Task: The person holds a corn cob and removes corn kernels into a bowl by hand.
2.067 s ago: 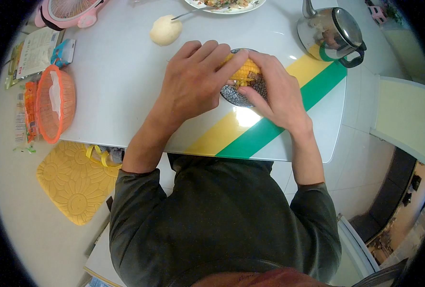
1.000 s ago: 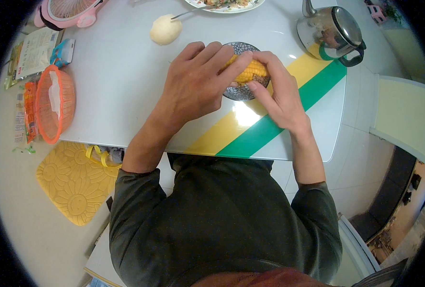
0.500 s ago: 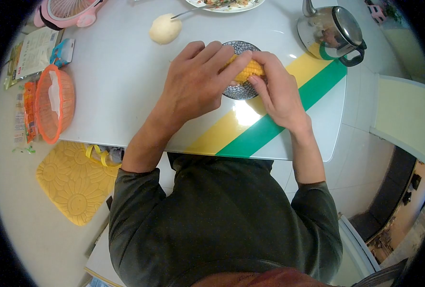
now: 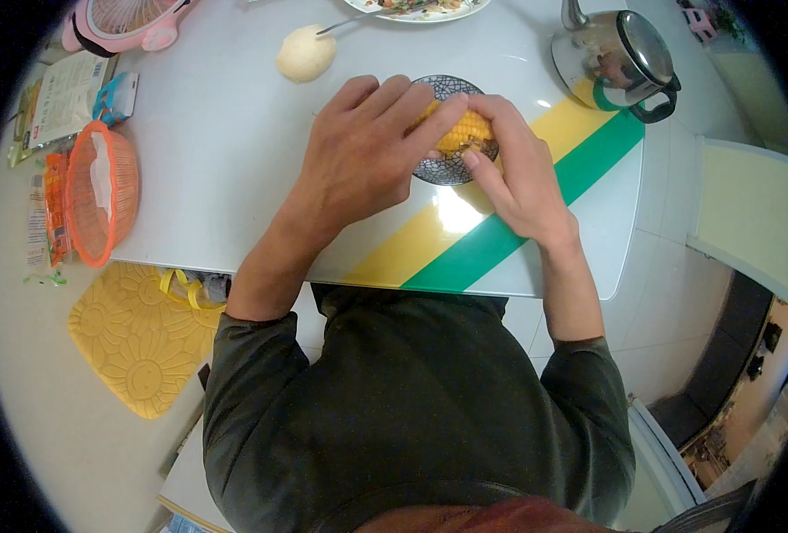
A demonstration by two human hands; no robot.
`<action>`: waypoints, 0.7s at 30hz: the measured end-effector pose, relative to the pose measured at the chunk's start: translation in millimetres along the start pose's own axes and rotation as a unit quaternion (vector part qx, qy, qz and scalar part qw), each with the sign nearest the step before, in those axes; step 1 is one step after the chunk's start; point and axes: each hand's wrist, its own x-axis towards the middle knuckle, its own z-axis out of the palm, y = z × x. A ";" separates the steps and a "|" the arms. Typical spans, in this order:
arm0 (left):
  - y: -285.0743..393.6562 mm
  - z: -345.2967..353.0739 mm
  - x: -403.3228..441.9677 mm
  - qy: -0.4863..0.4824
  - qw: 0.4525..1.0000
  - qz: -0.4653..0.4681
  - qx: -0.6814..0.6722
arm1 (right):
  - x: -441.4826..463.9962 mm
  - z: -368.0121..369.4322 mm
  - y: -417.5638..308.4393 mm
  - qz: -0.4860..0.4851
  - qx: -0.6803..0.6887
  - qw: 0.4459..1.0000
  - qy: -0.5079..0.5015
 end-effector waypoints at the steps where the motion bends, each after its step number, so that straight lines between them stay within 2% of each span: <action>1: 0.3 0.1 0.0 0.003 1.000 0.000 0.002 | 0.3 -0.1 -0.5 0.006 0.011 1.000 0.000; 6: 1.8 0.8 -0.2 0.010 1.000 0.011 0.013 | 0.9 4.4 -2.4 0.068 0.059 0.996 0.004; 9: 0.8 1.1 -0.8 0.019 1.000 0.015 0.017 | 0.5 6.4 0.7 0.050 0.089 0.995 0.010; 21: 1.4 2.2 -1.0 0.007 1.000 0.012 0.023 | 0.5 7.0 -0.4 0.034 0.002 0.999 0.007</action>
